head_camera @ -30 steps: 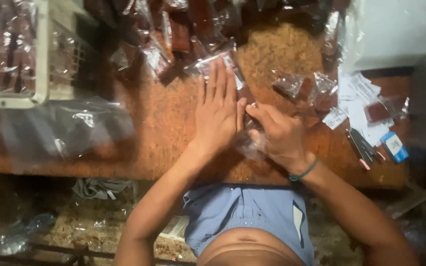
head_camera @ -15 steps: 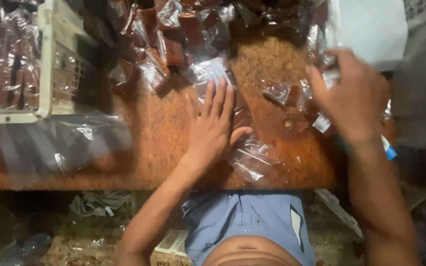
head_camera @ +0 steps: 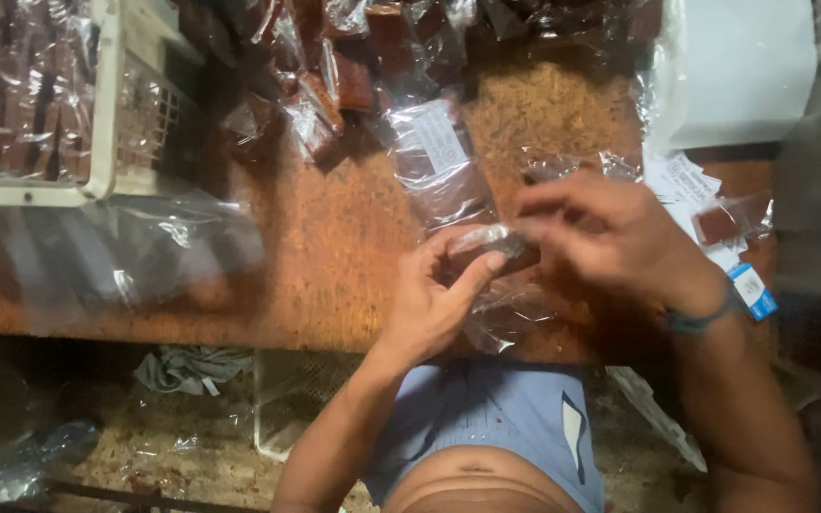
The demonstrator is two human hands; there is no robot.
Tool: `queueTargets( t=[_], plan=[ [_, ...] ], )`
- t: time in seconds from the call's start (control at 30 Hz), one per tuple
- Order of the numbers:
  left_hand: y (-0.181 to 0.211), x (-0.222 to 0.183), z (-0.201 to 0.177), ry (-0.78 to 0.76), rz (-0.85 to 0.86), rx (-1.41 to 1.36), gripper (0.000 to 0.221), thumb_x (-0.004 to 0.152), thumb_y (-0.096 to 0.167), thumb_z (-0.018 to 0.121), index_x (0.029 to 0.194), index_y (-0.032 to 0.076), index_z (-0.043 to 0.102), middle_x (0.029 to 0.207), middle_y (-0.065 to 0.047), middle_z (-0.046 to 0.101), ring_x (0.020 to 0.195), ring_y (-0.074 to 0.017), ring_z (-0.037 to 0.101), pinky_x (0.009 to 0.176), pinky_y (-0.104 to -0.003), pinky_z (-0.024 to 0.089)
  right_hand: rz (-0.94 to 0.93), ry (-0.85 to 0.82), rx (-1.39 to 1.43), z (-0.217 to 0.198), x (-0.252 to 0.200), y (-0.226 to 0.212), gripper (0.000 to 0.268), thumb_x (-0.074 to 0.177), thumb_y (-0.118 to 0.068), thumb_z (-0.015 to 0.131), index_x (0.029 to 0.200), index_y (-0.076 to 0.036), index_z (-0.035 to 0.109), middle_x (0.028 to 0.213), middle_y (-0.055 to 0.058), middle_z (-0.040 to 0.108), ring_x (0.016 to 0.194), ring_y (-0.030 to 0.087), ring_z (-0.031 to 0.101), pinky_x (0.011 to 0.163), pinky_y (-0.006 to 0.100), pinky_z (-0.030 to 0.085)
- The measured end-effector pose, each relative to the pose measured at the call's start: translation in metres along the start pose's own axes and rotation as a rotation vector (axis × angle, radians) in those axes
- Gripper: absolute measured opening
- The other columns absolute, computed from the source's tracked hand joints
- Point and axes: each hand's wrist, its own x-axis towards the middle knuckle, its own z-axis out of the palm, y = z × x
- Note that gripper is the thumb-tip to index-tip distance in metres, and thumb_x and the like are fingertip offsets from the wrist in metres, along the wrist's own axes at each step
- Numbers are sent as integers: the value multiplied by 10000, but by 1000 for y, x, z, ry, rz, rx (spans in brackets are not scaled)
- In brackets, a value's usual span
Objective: The person packages small brown food blocks by placing them into plastic bags and sealing the bags by hand.
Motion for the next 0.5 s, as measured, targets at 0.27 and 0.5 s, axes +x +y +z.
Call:
queueTargets(
  t=[0.27,0.5],
  plan=[
    [-13,-5,-7,150,26,-41,355,910,277,714,1167,32,714,972,-46,760,832,-113,710,736,-252,605,-15,128,-774,22,-10,82,292,947,-163,767,1213,-117,656,1147,113,696,981,316,676,790,444,545],
    [-34,-9,-2,106,167,-296,389,1017,183,644,1367,12,630,1298,-192,687,1075,-238,679,871,-412,643,25,563,-147,17,-37,90,218,1097,8,488,1221,86,649,1042,245,666,867,381,661,814,439,561]
  ],
)
